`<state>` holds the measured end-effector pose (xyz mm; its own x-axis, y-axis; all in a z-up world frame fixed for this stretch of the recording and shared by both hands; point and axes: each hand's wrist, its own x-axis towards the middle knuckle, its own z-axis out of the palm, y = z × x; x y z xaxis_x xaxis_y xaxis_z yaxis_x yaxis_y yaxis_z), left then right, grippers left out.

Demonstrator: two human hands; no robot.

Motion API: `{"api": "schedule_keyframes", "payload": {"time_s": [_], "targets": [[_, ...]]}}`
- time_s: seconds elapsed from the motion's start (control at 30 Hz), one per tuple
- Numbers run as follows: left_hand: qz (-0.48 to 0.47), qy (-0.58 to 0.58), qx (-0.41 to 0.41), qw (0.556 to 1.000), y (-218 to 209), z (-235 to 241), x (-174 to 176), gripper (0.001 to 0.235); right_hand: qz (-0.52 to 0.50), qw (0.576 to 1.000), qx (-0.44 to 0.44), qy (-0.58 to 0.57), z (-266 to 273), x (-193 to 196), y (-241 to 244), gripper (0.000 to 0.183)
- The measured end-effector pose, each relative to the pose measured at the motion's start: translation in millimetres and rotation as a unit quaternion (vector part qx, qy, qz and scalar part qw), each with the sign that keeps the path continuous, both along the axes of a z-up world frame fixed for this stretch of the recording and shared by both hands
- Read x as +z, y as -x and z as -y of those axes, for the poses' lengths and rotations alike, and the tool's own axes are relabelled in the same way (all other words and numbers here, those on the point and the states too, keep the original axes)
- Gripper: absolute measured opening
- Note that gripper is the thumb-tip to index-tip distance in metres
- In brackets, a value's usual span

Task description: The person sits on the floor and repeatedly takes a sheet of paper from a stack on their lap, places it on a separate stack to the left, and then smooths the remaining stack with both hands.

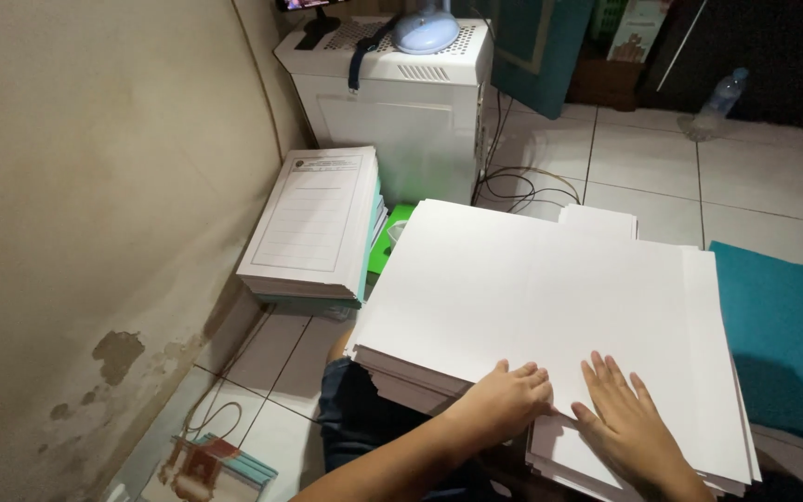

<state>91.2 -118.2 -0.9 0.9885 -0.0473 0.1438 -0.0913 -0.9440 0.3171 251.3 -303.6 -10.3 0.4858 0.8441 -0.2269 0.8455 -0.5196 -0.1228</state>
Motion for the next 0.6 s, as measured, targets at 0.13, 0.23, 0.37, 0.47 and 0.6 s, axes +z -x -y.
{"api": "schedule_keyframes", "payload": {"time_s": [0.13,0.23,0.37,0.47,0.6], "targets": [[0.124,-0.044,-0.021,0.991,-8.4,-4.0,-7.1,0.002,-0.225,0.968,-0.055,-0.1,18.9,36.3,4.0,0.071],[0.134,-0.055,-0.017,0.989,-16.2,-6.8,-6.0,0.011,-0.163,0.974,-0.094,-0.124,31.7,46.5,10.1,0.068],[0.133,-0.039,-0.025,0.99,-16.9,-9.1,5.7,0.02,0.038,0.955,-0.173,-0.239,37.9,38.7,23.0,0.029],[0.171,-0.045,-0.039,0.984,8.7,-1.9,56.5,0.022,-0.012,0.948,-0.263,-0.179,18.3,87.1,57.3,0.042],[0.1,-0.065,-0.009,0.993,4.9,-8.0,24.4,0.008,-0.019,0.978,-0.204,0.022,4.5,70.7,45.0,0.016]]}}
